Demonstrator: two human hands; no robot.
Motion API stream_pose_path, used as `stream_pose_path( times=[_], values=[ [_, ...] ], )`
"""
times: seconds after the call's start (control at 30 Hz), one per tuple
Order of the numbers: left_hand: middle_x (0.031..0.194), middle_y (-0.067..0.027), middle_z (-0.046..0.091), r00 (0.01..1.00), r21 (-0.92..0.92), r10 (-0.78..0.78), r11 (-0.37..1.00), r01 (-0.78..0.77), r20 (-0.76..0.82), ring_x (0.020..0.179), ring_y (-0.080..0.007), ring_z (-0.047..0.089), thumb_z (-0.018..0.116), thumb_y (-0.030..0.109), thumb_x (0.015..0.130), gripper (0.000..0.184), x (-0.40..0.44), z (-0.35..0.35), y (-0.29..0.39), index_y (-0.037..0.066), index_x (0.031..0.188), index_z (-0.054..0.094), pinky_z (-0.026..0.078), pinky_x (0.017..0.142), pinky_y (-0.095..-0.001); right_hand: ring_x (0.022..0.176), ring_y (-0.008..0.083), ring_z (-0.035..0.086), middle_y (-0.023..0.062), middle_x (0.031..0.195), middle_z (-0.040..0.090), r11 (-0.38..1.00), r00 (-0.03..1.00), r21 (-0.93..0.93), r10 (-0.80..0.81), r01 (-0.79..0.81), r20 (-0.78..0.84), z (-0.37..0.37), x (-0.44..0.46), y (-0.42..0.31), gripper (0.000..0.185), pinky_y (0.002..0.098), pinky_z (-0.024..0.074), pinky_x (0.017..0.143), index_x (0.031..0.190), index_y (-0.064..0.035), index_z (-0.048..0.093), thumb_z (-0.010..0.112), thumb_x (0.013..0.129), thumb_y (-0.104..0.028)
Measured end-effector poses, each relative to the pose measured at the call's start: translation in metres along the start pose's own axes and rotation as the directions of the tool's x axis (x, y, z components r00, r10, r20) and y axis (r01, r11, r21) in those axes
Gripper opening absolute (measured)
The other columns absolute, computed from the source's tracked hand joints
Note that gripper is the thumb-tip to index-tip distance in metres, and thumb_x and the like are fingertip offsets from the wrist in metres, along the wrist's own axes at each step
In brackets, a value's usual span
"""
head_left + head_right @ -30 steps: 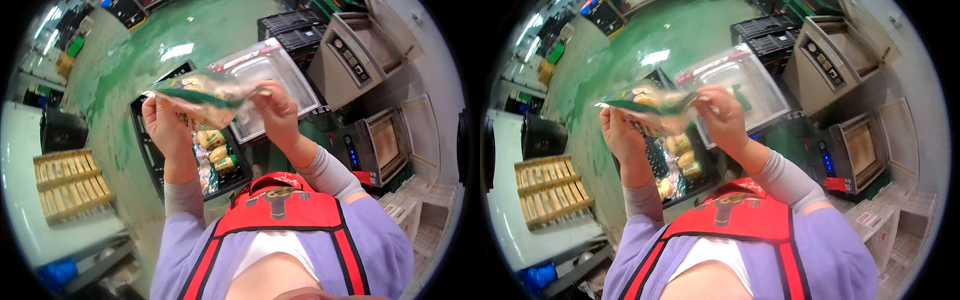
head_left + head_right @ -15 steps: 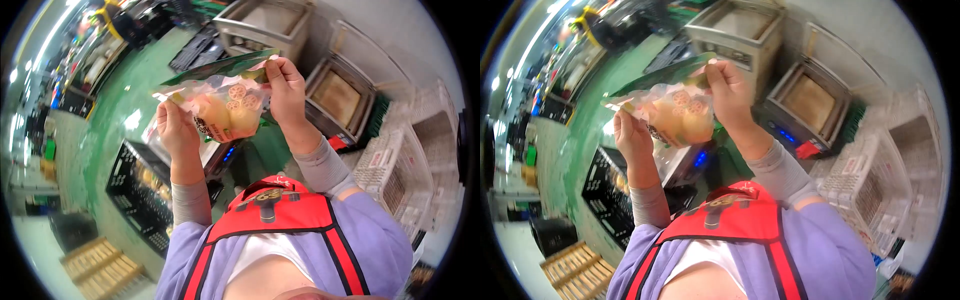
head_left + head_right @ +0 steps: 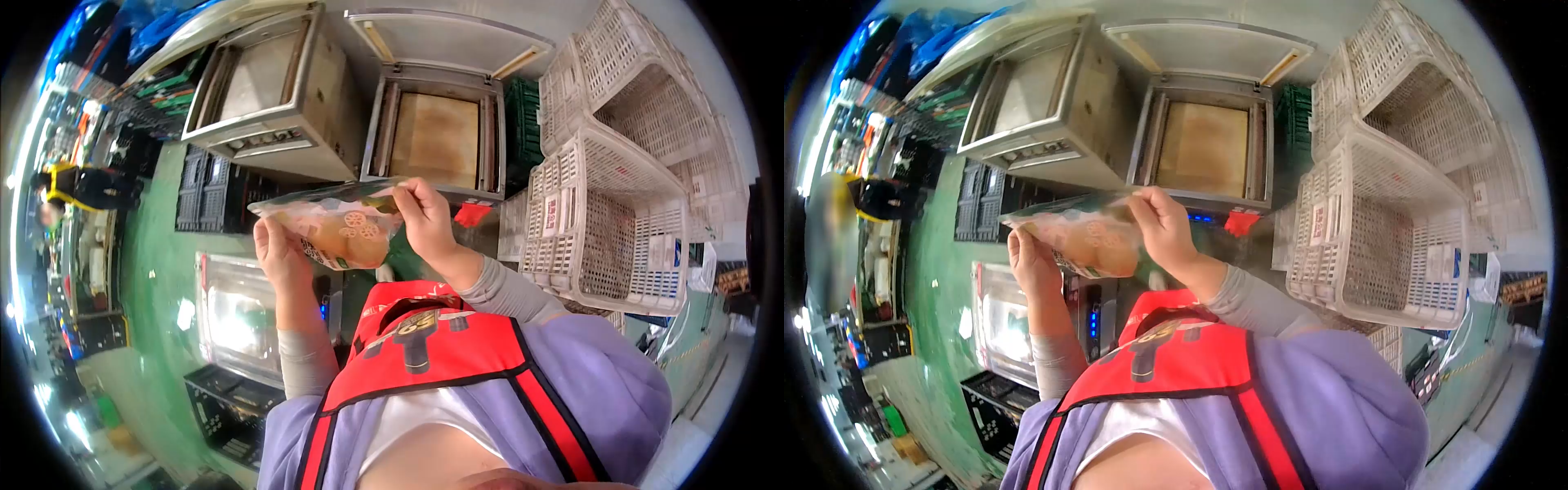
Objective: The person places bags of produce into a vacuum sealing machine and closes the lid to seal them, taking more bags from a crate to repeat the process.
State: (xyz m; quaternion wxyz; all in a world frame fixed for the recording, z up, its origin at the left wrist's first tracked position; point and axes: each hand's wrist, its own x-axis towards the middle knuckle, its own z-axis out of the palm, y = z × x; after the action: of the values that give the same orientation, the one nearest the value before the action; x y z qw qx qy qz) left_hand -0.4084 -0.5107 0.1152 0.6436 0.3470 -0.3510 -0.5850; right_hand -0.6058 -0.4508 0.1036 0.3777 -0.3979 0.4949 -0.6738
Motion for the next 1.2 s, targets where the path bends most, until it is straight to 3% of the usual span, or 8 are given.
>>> stream_pose_path(
  times=[0.17,0.37,0.5,0.57,0.83,0.87,0.9,1.2],
  values=[
    [0.079,-0.0031,0.055,0.985,0.167,-0.078,0.985,0.052,0.152,0.070,-0.0104,0.052,0.045,0.015,0.093,0.013,0.073,0.033,-0.064,0.005,0.089,0.049,0.044,0.065,-0.0235,0.068,0.0050,0.050,-0.0003,0.075,0.056,0.995,0.998,-0.100,-0.006,-0.001,-0.069,-0.037,0.024,0.012,0.009,0.0208,0.0438,0.061,0.087,0.0011,0.055,0.052,0.089,-0.008],
    [0.070,0.0008,0.054,0.874,0.288,-0.294,0.939,0.188,0.387,0.059,-0.0053,0.050,0.047,0.014,0.092,0.014,0.146,0.097,-0.161,0.004,0.083,0.051,0.041,0.056,-0.0192,0.069,0.0079,0.056,0.0030,0.080,0.060,0.918,0.926,-0.315,0.120,-0.240,-0.357,-0.079,0.041,0.078,0.015,0.0223,0.0471,0.063,0.094,0.0012,0.057,0.053,0.089,-0.013],
    [0.067,0.0007,0.051,0.751,0.458,-0.426,0.869,0.185,0.505,0.057,-0.0065,0.049,0.046,0.013,0.092,0.012,0.178,0.116,-0.232,0.004,0.087,0.051,0.042,0.055,-0.0202,0.059,0.0070,0.050,0.0015,0.064,0.054,0.954,0.775,-0.138,0.126,-0.265,-0.619,-0.087,0.051,0.115,0.015,0.0223,0.0402,0.054,0.083,-0.0012,0.056,0.056,0.087,-0.016],
    [0.064,0.0008,0.050,0.709,0.515,-0.452,0.845,0.145,0.541,0.055,-0.0068,0.047,0.046,0.012,0.092,0.011,0.181,0.134,-0.244,0.004,0.087,0.051,0.042,0.053,-0.0211,0.076,0.0069,0.056,0.0024,0.086,0.061,0.903,0.725,-0.065,0.295,-0.424,-0.623,-0.095,0.045,0.144,0.015,0.0218,0.0474,0.064,0.095,-0.0007,0.058,0.052,0.090,-0.013],
    [0.064,0.0015,0.049,0.606,0.776,-0.659,0.622,0.105,0.446,0.055,-0.0058,0.045,0.049,0.015,0.091,0.015,0.207,0.167,-0.335,0.001,0.089,0.052,0.039,0.047,-0.0210,0.063,0.0043,0.048,-0.0026,0.071,0.054,0.868,0.537,0.448,0.487,-0.213,-0.689,-0.112,0.077,0.208,0.019,0.0192,0.0401,0.056,0.092,-0.0011,0.059,0.052,0.090,-0.019],
    [0.066,-0.0001,0.050,0.591,0.858,-0.676,0.511,-0.054,0.440,0.056,-0.0069,0.047,0.049,0.015,0.091,0.016,0.213,0.166,-0.358,0.000,0.092,0.052,0.042,0.047,-0.0228,0.064,0.0053,0.050,-0.0014,0.072,0.055,0.824,0.469,0.504,0.563,-0.258,-0.681,-0.119,0.079,0.217,0.021,0.0198,0.0419,0.057,0.093,-0.0006,0.058,0.052,0.090,-0.020],
    [0.067,-0.0017,0.050,0.582,0.875,-0.743,0.472,0.104,0.331,0.056,-0.0078,0.050,0.049,0.016,0.091,0.017,0.198,0.185,-0.359,0.000,0.094,0.052,0.044,0.046,-0.0239,0.064,0.0053,0.050,-0.0014,0.072,0.055,0.814,0.455,0.520,0.578,-0.259,-0.677,-0.125,0.081,0.226,0.021,0.0198,0.0419,0.057,0.093,-0.0006,0.058,0.052,0.090,-0.020],
    [0.065,-0.0017,0.049,0.541,0.864,-0.757,0.493,0.102,0.367,0.053,-0.0098,0.051,0.048,0.014,0.091,0.013,0.182,0.216,-0.437,0.002,0.089,0.053,0.044,0.045,-0.0246,0.062,0.0076,0.052,0.0009,0.072,0.057,0.842,0.380,0.528,0.526,-0.109,-0.761,-0.174,0.087,0.265,0.020,0.0215,0.0427,0.058,0.092,0.0000,0.059,0.054,0.087,-0.018]
  ],
)
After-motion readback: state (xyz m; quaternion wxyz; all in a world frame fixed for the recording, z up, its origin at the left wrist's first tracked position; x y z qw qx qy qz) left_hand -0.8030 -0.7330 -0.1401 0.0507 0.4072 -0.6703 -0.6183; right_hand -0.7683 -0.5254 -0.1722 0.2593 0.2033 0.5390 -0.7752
